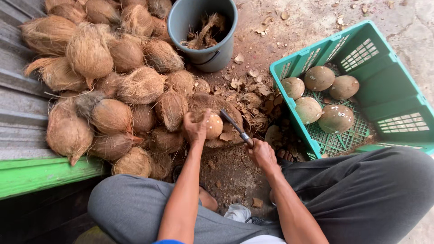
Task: The person sits on the ground and husks coconuts one at a time, holding each coconut against a wooden block and striking it with a machete to strip off the fibrous husk. Husked coconuts are placed into a green plastic crate, and discarded husk fibers are tossed into a bucket.
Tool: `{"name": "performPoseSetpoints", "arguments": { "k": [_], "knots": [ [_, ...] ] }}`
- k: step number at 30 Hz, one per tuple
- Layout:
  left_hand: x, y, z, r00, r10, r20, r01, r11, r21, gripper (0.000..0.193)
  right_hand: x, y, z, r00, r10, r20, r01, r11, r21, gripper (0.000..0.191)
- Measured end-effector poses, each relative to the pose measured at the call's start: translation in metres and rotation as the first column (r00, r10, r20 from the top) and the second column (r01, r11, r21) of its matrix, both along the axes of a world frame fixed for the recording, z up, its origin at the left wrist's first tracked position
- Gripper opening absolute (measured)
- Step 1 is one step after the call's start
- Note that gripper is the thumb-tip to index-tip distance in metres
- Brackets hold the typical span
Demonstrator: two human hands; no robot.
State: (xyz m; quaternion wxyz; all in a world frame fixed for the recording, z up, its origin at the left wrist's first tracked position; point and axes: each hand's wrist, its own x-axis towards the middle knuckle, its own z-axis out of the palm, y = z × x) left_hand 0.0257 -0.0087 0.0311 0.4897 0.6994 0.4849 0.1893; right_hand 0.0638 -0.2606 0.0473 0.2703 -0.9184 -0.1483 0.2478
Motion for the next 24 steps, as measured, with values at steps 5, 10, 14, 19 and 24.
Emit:
{"name": "performPoseSetpoints", "arguments": {
  "k": [5,10,14,19,24],
  "knots": [
    [0.015,-0.030,-0.008,0.898,0.440,-0.016,-0.406,0.813,-0.418,0.071,0.001,0.014,0.026,0.969,-0.075,-0.234,0.133,0.960,0.245,0.030],
    [0.025,-0.019,-0.042,0.951,0.270,0.148,-0.264,0.963,-0.056,0.051,0.003,0.017,0.055,0.905,-0.136,-0.403,0.329,0.826,0.458,0.029],
    [0.019,-0.003,-0.042,0.997,0.044,-0.068,-0.041,0.998,0.055,0.048,-0.007,0.022,0.058,0.908,-0.083,-0.412,0.309,0.796,0.521,0.026],
    [0.016,0.003,-0.036,0.957,-0.117,-0.264,0.115,0.993,-0.021,0.053,-0.013,0.031,0.047,0.928,-0.019,-0.373,0.145,0.939,0.312,0.049],
    [0.015,0.001,-0.046,0.942,-0.223,-0.251,0.336,0.659,0.673,0.050,-0.015,0.027,0.046,0.925,-0.072,-0.373,0.287,0.775,0.563,0.023]
  ]
}}
